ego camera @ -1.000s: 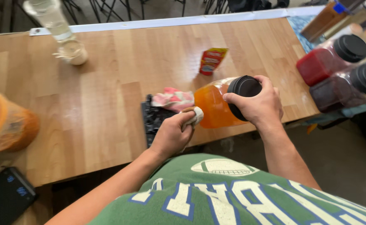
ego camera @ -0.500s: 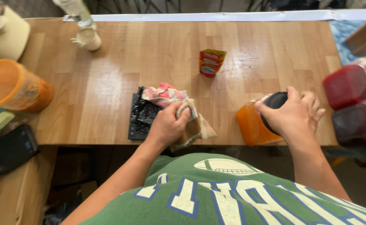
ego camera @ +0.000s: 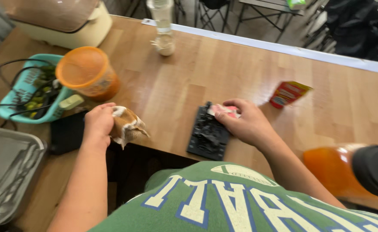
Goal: The person wipes a wooden countertop with a cloth, moving aside and handling several containers, a digital scale, and a small packet. They wipe the surface repeatedly and reposition items across the counter.
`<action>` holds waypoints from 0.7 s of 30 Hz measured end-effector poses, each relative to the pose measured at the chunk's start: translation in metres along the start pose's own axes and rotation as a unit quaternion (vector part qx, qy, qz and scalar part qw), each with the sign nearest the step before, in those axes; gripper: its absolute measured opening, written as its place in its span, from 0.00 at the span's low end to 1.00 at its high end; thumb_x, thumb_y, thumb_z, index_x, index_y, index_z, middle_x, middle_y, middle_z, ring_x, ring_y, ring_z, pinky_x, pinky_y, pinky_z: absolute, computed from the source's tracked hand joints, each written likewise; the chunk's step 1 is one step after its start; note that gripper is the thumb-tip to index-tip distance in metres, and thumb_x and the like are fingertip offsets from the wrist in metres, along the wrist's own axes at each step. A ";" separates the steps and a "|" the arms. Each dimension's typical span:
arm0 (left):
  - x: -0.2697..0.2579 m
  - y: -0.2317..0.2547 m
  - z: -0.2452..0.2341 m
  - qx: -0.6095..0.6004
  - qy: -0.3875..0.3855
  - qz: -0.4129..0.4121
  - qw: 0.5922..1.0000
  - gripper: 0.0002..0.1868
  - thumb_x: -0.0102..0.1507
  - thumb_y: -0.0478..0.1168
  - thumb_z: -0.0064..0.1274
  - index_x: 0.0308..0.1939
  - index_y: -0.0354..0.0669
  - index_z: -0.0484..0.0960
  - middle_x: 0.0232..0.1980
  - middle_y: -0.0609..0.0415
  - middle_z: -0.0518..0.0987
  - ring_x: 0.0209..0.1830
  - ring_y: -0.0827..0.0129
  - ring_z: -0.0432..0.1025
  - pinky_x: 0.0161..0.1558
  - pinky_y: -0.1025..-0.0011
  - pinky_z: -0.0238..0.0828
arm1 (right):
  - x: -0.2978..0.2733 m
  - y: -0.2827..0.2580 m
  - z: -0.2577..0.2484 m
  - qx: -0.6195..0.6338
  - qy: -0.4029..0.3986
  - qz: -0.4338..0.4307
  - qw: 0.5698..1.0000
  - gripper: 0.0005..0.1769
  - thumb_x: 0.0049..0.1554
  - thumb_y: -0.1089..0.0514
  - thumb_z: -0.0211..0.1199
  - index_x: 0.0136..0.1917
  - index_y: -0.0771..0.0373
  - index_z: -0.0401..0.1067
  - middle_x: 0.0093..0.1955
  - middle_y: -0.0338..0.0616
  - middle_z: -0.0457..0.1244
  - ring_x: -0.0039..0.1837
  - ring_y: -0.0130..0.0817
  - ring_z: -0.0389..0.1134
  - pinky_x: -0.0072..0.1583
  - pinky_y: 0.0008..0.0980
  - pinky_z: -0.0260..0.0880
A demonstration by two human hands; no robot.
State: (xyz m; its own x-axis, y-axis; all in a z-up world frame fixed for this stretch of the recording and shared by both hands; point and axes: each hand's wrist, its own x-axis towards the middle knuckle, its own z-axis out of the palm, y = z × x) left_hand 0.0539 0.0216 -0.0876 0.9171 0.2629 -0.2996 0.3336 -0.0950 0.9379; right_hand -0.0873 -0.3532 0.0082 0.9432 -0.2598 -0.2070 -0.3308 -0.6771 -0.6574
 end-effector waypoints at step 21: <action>0.166 -0.085 -0.149 -0.503 0.084 -0.258 0.820 0.16 0.68 0.46 0.39 0.48 0.42 0.80 0.46 0.49 0.83 0.44 0.57 0.79 0.49 0.51 0.79 | 0.173 -0.253 0.291 0.381 -0.202 0.184 0.883 0.33 0.62 0.40 0.46 0.73 0.57 0.47 0.61 0.70 0.64 0.59 0.58 0.71 0.53 0.53 0.76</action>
State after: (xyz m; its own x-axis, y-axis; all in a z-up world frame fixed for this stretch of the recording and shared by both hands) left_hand 0.1451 0.2163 -0.1905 0.6389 0.1545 -0.7536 0.2418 0.8897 0.3873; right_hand 0.1683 -0.0271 -0.0721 0.7606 0.0048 -0.6492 -0.6461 0.1023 -0.7563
